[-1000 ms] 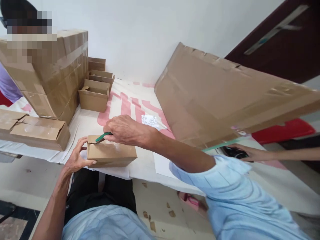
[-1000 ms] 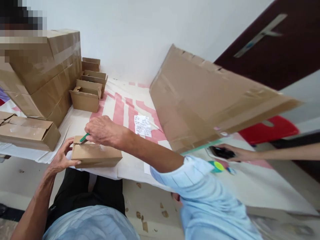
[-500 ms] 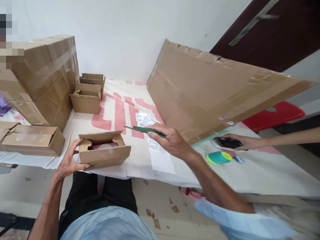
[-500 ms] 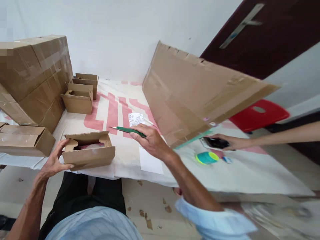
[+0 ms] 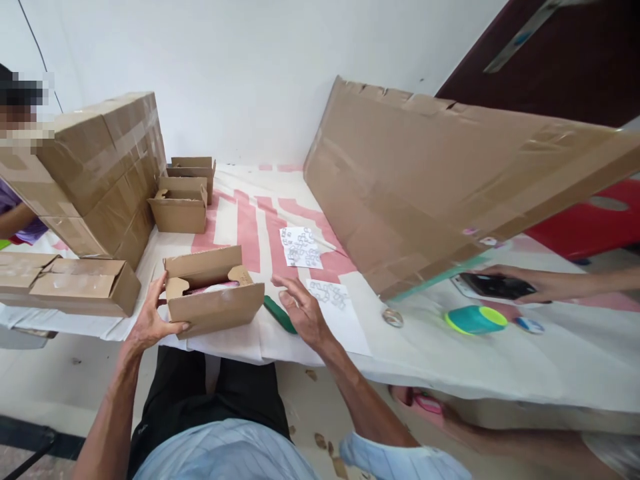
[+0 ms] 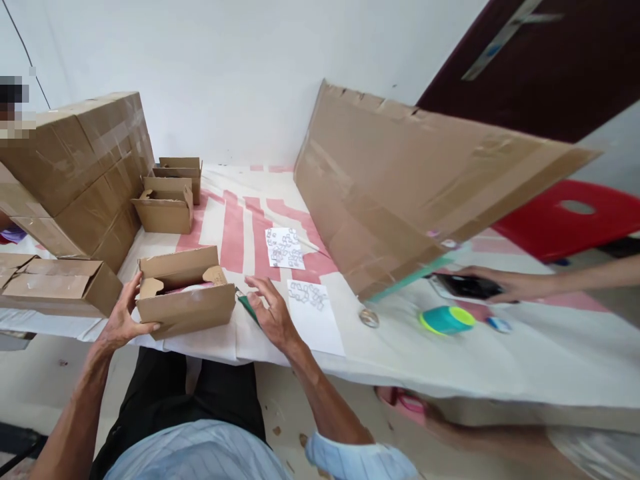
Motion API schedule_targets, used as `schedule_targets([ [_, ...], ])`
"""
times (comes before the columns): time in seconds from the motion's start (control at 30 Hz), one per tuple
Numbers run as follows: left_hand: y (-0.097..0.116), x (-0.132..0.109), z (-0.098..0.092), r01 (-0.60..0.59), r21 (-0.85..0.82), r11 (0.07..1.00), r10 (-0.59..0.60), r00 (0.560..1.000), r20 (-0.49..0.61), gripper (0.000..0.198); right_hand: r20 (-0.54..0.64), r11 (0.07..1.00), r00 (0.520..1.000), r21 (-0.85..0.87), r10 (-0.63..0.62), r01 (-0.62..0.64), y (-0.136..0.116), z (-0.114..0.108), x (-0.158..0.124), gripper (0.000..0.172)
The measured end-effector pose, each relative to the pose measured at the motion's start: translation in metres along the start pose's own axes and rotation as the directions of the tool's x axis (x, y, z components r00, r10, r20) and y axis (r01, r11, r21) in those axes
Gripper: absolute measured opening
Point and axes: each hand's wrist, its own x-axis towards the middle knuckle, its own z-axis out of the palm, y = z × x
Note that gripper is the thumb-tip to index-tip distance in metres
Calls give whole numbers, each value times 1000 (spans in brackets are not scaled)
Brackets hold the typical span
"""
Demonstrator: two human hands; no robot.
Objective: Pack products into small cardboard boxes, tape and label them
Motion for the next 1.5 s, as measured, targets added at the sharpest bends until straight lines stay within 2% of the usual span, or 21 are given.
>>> schedule_targets([
  [0.1, 0, -5, -1, 5, 9, 1000, -6, 1000, 23, 136, 98, 981, 980, 108, -171, 160, -37, -1, 11, 32],
  [0.17, -2, -9, -7, 2, 3, 1000, -2, 996, 85, 137, 122, 946, 941, 111, -316, 303, -52, 1, 7, 25],
  [0.27, -3, -13, -22, 8, -98, 995, 11, 980, 199, 124, 152, 887, 876, 21, -459, 461, -57, 6, -7, 23],
  [0.37, 1, -12, -31, 79, -235, 969, -17, 967, 254, 105, 202, 857, 856, -112, -476, 503, -53, 12, -17, 23],
  [0.43, 10, -8, -29, 148, -222, 964, -102, 973, 208, 96, 232, 844, 859, -190, -457, 501, -53, 17, -16, 23],
  [0.5, 23, -4, -20, 196, -81, 977, -186, 976, 115, 95, 272, 834, 865, -256, -422, 488, -55, 24, -8, 21],
  [0.57, 35, 0, -9, 180, 114, 977, -186, 982, 40, 105, 340, 829, 862, -293, -376, 477, -60, 30, 5, 18],
  [0.63, 43, 3, 0, 132, 259, 957, -141, 990, 15, 113, 428, 836, 846, -292, -319, 464, -65, 36, 22, 21],
  [0.73, 44, 6, 6, 80, 327, 942, -89, 996, 12, 115, 587, 847, 781, -287, -213, 446, -72, 40, 50, 23],
  [0.83, 38, 6, 6, 53, 334, 941, -56, 998, 0, 108, 716, 821, 688, -317, -121, 475, -77, 43, 74, 20],
  [1.0, 35, 3, 7, 8, 343, 939, 3, 1000, -31, 90, 820, 669, 573, -415, -19, 616, -84, 49, 95, 23],
  [1.17, 41, 0, 10, 50, 354, 934, -36, 998, -46, 82, 875, 533, 484, -415, 12, 737, -94, 49, 105, 26],
  [1.23, 41, -2, 10, 50, 338, 940, -37, 998, -45, 82, 872, 510, 489, -414, -14, 754, -97, 44, 108, 22],
  [1.3, 39, -4, 11, 43, 303, 952, -34, 999, -36, 83, 852, 489, 523, -449, -17, 748, -97, 40, 109, 16],
  [1.4, 31, -7, 15, 20, 220, 975, -4, 997, -71, 82, 801, 455, 591, -563, 95, 690, -91, 37, 107, 19],
  [1.43, 28, -9, 18, 11, 181, 983, 7, 995, -100, 80, 788, 449, 599, -590, 141, 671, -88, 38, 106, 17],
  [1.5, 21, -12, 26, -2, 73, 997, 14, 986, -166, 77, 793, 467, 583, -588, 174, 660, -82, 43, 102, 23],
])
